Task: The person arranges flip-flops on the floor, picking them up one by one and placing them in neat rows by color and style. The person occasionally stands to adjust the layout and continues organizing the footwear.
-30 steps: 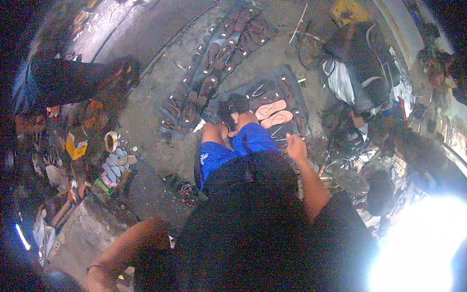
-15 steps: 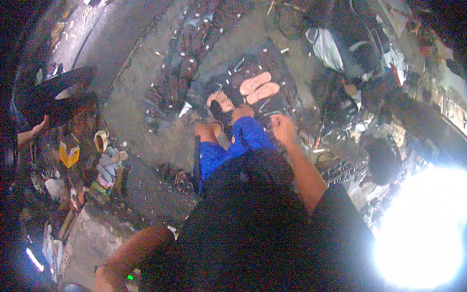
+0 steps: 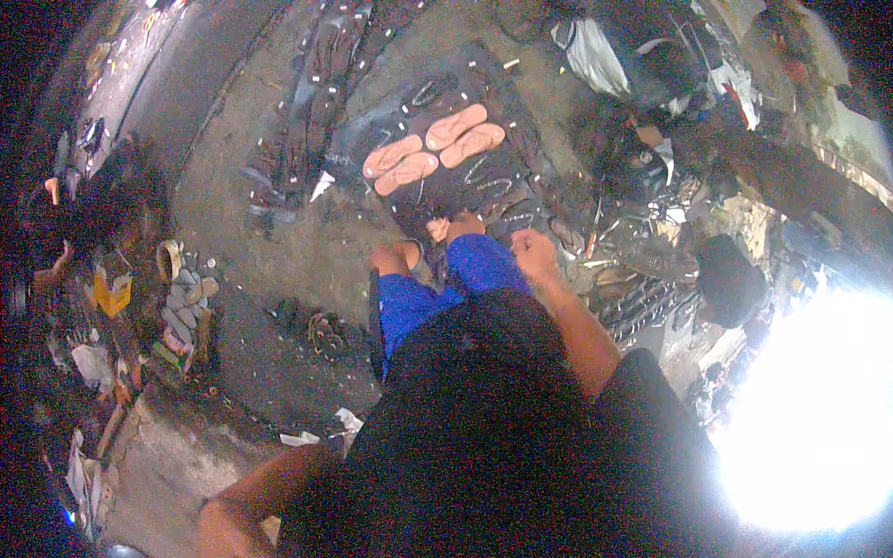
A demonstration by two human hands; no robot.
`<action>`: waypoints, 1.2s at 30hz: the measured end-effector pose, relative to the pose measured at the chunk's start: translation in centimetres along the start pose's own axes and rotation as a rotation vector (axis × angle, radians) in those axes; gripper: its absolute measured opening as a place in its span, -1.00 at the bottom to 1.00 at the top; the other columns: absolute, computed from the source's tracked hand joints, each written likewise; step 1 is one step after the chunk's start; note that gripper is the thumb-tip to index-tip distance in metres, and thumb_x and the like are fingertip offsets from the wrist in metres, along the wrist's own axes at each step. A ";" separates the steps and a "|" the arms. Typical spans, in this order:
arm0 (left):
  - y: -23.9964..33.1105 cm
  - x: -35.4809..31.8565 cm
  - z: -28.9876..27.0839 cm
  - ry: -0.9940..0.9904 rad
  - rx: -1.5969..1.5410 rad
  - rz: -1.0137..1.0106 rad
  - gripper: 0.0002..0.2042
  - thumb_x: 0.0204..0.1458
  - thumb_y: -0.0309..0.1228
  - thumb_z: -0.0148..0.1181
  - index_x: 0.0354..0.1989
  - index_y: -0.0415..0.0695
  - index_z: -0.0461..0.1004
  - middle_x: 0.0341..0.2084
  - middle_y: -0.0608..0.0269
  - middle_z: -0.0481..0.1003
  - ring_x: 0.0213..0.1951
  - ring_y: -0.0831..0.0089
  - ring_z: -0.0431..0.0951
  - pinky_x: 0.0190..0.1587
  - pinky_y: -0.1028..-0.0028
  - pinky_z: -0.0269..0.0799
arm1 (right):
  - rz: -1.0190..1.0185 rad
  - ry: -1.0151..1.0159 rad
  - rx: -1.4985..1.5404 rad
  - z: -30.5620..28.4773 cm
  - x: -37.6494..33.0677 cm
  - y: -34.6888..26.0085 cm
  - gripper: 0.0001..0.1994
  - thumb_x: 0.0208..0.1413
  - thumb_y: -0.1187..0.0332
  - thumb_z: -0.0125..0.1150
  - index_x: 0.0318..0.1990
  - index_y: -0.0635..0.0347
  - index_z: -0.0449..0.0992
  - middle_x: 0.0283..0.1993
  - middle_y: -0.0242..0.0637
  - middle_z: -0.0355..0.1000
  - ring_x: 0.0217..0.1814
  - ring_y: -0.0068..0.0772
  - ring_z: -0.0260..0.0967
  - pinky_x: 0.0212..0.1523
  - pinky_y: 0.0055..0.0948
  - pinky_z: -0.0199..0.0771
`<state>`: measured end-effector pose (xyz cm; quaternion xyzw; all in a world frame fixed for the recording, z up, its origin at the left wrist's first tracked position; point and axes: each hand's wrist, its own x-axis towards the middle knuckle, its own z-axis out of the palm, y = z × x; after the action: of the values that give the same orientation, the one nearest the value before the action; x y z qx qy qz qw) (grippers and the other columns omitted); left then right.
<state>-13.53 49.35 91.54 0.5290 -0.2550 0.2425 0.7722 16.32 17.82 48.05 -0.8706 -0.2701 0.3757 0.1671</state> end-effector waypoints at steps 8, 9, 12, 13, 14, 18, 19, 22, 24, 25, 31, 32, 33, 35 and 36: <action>-10.3 -11.6 4.6 0.330 -0.069 -0.149 -0.47 -0.02 -0.01 0.39 -0.15 -0.31 0.62 -0.28 -0.01 0.61 -0.44 0.22 0.60 -0.46 0.46 0.46 | 0.182 -0.049 -0.043 -1.4 -11.9 8.4 -0.67 0.27 0.14 0.09 -0.13 0.24 0.60 -0.46 -0.29 0.56 -0.39 -0.48 0.52 -0.26 -0.40 0.49; -11.5 -14.0 6.6 0.515 -0.006 -0.217 -0.37 -0.13 0.05 0.45 -0.14 -0.37 0.61 -0.34 -0.03 0.61 -0.41 0.26 0.61 -0.40 0.41 0.48 | 0.168 -0.063 -0.091 -1.3 -12.1 8.7 -0.66 0.27 0.14 0.09 -0.14 0.25 0.60 -0.47 -0.30 0.55 -0.40 -0.49 0.52 -0.27 -0.41 0.49; -13.3 -18.3 12.5 1.012 0.006 -0.764 -0.41 -0.02 -0.12 0.35 0.02 -0.43 0.51 -0.31 0.02 0.58 -0.34 0.40 0.57 -0.23 0.42 0.47 | 0.147 -0.061 0.019 -0.8 -13.0 11.0 -0.65 0.28 0.14 0.09 -0.18 0.30 0.59 -0.51 -0.32 0.51 -0.42 -0.47 0.52 -0.33 -0.47 0.48; -15.2 -20.3 13.7 1.070 0.035 -0.833 -0.46 0.03 -0.20 0.31 0.08 -0.39 0.48 -0.26 0.09 0.59 -0.31 0.47 0.54 -0.25 0.49 0.45 | 0.134 -0.069 0.063 -0.8 -12.8 12.1 -0.65 0.28 0.14 0.09 -0.19 0.31 0.58 -0.51 -0.32 0.51 -0.42 -0.47 0.53 -0.35 -0.48 0.47; -16.9 -22.0 14.4 1.127 0.089 -1.019 -0.55 0.12 -0.27 0.25 0.10 -0.34 0.47 -0.20 0.15 0.59 -0.26 0.52 0.54 -0.27 0.54 0.44 | 0.135 -0.064 0.080 -1.2 -12.4 13.1 -0.66 0.29 0.15 0.09 -0.19 0.31 0.58 -0.51 -0.31 0.50 -0.44 -0.48 0.51 -0.37 -0.49 0.46; -26.9 -30.9 18.1 1.334 0.295 -1.238 -0.61 0.20 -0.24 0.20 0.11 -0.22 0.49 -0.19 0.24 0.59 -0.29 0.54 0.56 -0.36 0.53 0.44 | 0.159 -0.036 0.153 -1.2 -16.0 16.4 -0.68 0.30 0.19 0.08 -0.19 0.32 0.57 -0.51 -0.30 0.48 -0.51 -0.56 0.42 -0.46 -0.51 0.41; -29.5 -34.2 19.2 1.371 0.335 -1.257 -0.61 0.19 -0.23 0.21 0.11 -0.20 0.49 -0.20 0.26 0.59 -0.31 0.55 0.55 -0.39 0.53 0.44 | 0.145 -0.022 0.167 -1.5 -17.1 17.6 -0.69 0.30 0.20 0.08 -0.20 0.33 0.57 -0.51 -0.30 0.48 -0.52 -0.58 0.40 -0.49 -0.52 0.39; -35.3 -46.7 25.1 1.293 0.272 -1.436 -0.62 0.20 -0.23 0.20 0.10 -0.20 0.49 -0.23 0.28 0.59 -0.33 0.56 0.54 -0.41 0.49 0.46 | 0.208 -0.117 0.197 -1.4 -20.1 21.8 -0.65 0.33 0.18 0.06 -0.26 0.34 0.55 -0.52 -0.33 0.45 -0.55 -0.61 0.35 -0.54 -0.53 0.35; -36.0 -48.7 30.0 1.544 0.157 -1.390 -0.62 0.20 -0.23 0.20 0.11 -0.19 0.49 -0.23 0.30 0.59 -0.34 0.56 0.55 -0.40 0.47 0.48 | 0.301 -0.164 0.227 -1.7 -21.9 24.7 -0.63 0.36 0.16 0.00 -0.27 0.35 0.53 -0.52 -0.34 0.45 -0.54 -0.58 0.38 -0.53 -0.52 0.35; -35.9 -49.0 32.2 1.668 0.103 -1.354 -0.62 0.21 -0.23 0.19 0.11 -0.18 0.49 -0.24 0.31 0.59 -0.34 0.57 0.55 -0.40 0.45 0.49 | 0.298 -0.152 0.203 -2.0 -22.5 24.9 -0.62 0.36 0.16 -0.02 -0.26 0.35 0.52 -0.51 -0.33 0.45 -0.54 -0.57 0.39 -0.53 -0.51 0.35; -37.3 -50.1 41.4 2.015 0.005 -1.310 -0.66 0.20 -0.29 0.19 0.10 -0.11 0.49 -0.24 0.34 0.59 -0.34 0.56 0.56 -0.40 0.45 0.49 | 0.178 -0.197 0.238 -2.7 -21.0 32.6 -0.59 0.39 0.15 -0.09 -0.20 0.39 0.51 -0.53 -0.26 0.45 -0.53 -0.53 0.43 -0.52 -0.48 0.36; -37.9 -51.1 43.4 2.035 0.002 -1.234 -0.67 0.18 -0.29 0.21 0.08 -0.10 0.50 -0.28 0.31 0.60 -0.38 0.54 0.56 -0.38 0.47 0.49 | 0.133 -0.232 0.089 -3.6 -21.4 32.1 -0.59 0.39 0.14 -0.10 -0.19 0.39 0.50 -0.54 -0.25 0.45 -0.53 -0.53 0.43 -0.51 -0.50 0.37; -38.1 -52.1 45.7 1.969 -0.006 -1.298 -0.67 0.18 -0.27 0.22 0.07 -0.11 0.51 -0.30 0.30 0.60 -0.40 0.54 0.56 -0.38 0.47 0.49 | 0.171 -0.129 0.162 -3.4 -22.3 31.5 -0.59 0.39 0.13 -0.10 -0.18 0.38 0.49 -0.55 -0.27 0.46 -0.56 -0.55 0.39 -0.52 -0.52 0.35; -40.2 -51.6 46.9 1.822 -0.013 -1.358 -0.67 0.17 -0.25 0.23 0.05 -0.12 0.52 -0.34 0.29 0.60 -0.44 0.53 0.55 -0.39 0.47 0.48 | 0.194 -0.146 0.146 -4.4 -25.8 30.2 -0.59 0.38 0.13 -0.09 -0.17 0.37 0.49 -0.49 -0.26 0.48 -0.54 -0.54 0.41 -0.52 -0.52 0.38; -41.5 -50.8 47.6 1.848 0.061 -1.371 -0.68 0.16 -0.25 0.23 0.02 -0.14 0.54 -0.37 0.29 0.59 -0.48 0.50 0.54 -0.43 0.48 0.46 | 0.217 -0.148 0.187 -4.2 -26.8 30.4 -0.60 0.38 0.13 -0.08 -0.17 0.36 0.50 -0.49 -0.26 0.48 -0.53 -0.54 0.42 -0.51 -0.52 0.39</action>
<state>-31.55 -14.14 44.44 0.1950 0.7559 0.0727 0.6207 14.66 -22.76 50.93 -0.8454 -0.1500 0.4779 0.1855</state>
